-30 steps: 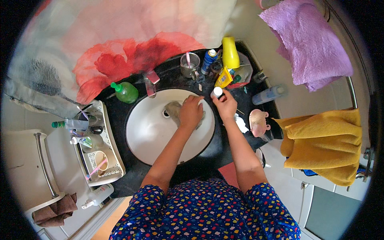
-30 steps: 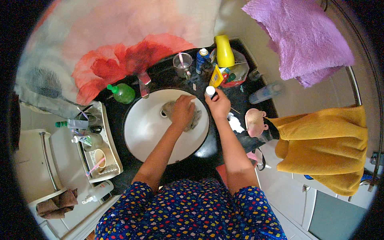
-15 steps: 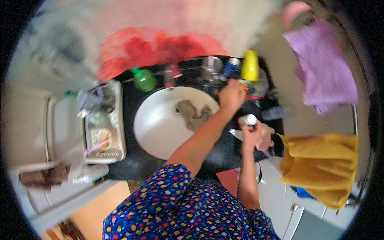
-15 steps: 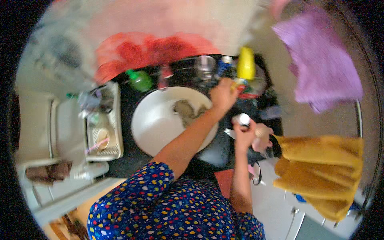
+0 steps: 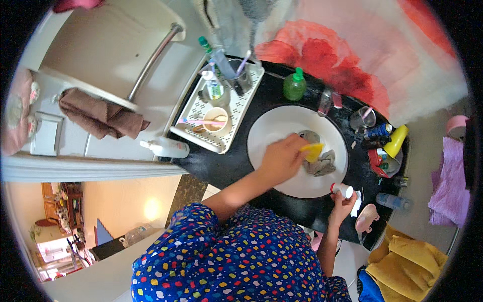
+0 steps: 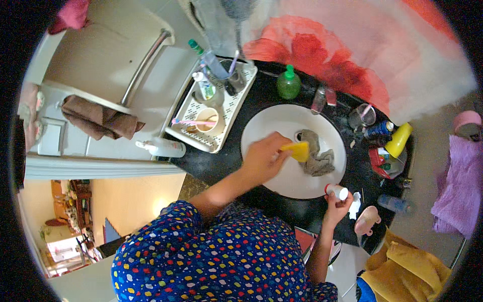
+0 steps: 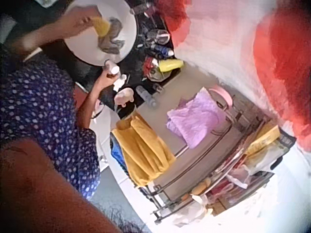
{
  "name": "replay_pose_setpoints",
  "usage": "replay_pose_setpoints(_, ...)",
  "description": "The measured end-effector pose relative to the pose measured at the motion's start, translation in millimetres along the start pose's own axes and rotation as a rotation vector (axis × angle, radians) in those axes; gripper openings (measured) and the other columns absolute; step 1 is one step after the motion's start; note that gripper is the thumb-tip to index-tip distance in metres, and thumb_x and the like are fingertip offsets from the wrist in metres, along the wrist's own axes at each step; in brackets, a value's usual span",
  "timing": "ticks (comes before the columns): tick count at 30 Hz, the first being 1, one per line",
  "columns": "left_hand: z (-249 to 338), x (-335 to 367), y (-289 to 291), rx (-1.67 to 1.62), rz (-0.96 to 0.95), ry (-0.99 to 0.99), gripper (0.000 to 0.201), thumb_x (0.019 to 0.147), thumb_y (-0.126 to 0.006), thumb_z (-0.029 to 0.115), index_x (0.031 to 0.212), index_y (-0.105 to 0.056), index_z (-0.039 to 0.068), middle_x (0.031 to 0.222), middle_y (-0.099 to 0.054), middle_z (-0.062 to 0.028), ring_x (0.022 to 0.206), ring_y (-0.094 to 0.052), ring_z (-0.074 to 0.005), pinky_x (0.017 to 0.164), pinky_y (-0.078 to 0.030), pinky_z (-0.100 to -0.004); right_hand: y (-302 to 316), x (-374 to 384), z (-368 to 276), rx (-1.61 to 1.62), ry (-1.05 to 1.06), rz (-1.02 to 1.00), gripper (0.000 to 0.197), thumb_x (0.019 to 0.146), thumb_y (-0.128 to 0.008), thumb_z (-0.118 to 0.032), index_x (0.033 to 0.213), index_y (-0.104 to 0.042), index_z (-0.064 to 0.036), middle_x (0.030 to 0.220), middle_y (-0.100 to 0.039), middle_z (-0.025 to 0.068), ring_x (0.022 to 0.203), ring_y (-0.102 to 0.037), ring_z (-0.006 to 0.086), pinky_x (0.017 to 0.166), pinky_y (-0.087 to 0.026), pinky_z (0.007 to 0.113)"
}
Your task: The person wipes down a bathroom counter, sink, and several toiletry bottles using a cloth, then rinses the cloth in the sink.
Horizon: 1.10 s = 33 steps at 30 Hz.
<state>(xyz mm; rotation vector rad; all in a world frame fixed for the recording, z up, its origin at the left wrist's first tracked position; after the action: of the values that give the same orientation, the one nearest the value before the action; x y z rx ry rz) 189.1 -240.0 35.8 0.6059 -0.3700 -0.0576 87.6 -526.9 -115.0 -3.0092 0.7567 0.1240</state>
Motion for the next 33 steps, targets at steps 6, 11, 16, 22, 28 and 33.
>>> replay_pose_setpoints(6,-30.1,-3.1,137.6,0.218,0.414,0.196,0.015,0.084,-0.062,0.013,0.095,-0.061,0.003,0.087,-0.062,-0.0146,0.067,-0.062,-0.0313,0.059,-0.049,-0.0370,-85.4,10.2,-17.4,0.089,0.035,-0.150,0.037,0.083,-0.066,-0.006,0.112,-0.044,-0.0030,0.096,-0.058,0.0070,0.072,-0.058,0.0128,0.061,-0.051,0.027)
replay_pose_setpoints(11,-85.3,5.8,167.3,0.346,0.420,0.287,0.017,0.084,-0.059,0.015,0.094,-0.062,0.002,0.089,-0.062,-0.0172,0.075,-0.061,-0.0351,0.065,-0.048,-0.0418,-140.3,-0.6,-36.0,0.127,0.036,-0.255,0.036,0.082,-0.067,-0.004,0.111,-0.045,-0.0039,0.101,-0.058,0.0079,0.080,-0.059,0.0138,0.063,-0.054,0.028)
replay_pose_setpoints(16,-122.8,16.0,157.8,0.523,0.341,0.310,0.018,0.085,-0.057,0.017,0.095,-0.060,0.002,0.088,-0.062,-0.0178,0.081,-0.060,-0.0370,0.068,-0.048,-0.0454,-159.2,-17.4,-37.6,0.135,0.009,-0.298,0.036,0.081,-0.068,-0.005,0.110,-0.046,-0.0040,0.102,-0.058,0.0079,0.084,-0.060,0.0149,0.065,-0.057,0.028)
replay_pose_setpoints(22,-134.4,9.3,166.4,0.592,0.244,0.337,0.017,0.083,-0.057,0.014,0.095,-0.059,0.002,0.091,-0.062,-0.0180,0.079,-0.061,-0.0381,0.068,-0.049,-0.0460,-155.7,-28.5,-33.2,0.097,0.012,-0.243,0.035,0.083,-0.067,-0.009,0.112,-0.047,-0.0045,0.100,-0.061,0.0079,0.081,-0.060,0.0136,0.063,-0.055,0.027)
replay_pose_setpoints(28,-135.9,9.9,173.8,0.667,0.137,0.370,0.018,0.083,-0.062,0.018,0.093,-0.058,0.004,0.086,-0.060,-0.0171,0.075,-0.060,-0.0385,0.064,-0.046,-0.0467,-151.5,-36.9,-26.4,0.123,-0.050,-0.211,0.034,0.080,-0.066,0.000,0.108,-0.047,-0.0031,0.097,-0.058,0.0068,0.080,-0.060,0.0131,0.063,-0.057,0.027)
replay_pose_setpoints(33,-137.4,14.8,158.7,0.637,0.183,0.257,0.013,0.084,-0.058,0.013,0.090,-0.058,0.001,0.086,-0.060,-0.0176,0.075,-0.061,-0.0375,0.064,-0.049,-0.0458,-165.1,-40.9,-26.4,0.143,-0.060,-0.248,0.035,0.080,-0.065,0.002,0.108,-0.046,-0.0031,0.094,-0.058,0.0062,0.079,-0.061,0.0131,0.063,-0.058,0.028)
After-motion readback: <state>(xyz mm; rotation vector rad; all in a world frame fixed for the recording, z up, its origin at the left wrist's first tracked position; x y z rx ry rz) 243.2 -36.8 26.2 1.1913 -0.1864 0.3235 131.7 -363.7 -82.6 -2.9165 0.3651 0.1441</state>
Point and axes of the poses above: each hand's wrist, its own x-axis towards the middle knuckle, its own y-axis out of the back of the hand, z = x × y, the point moved 6 cm from there along x, towards the middle knuckle
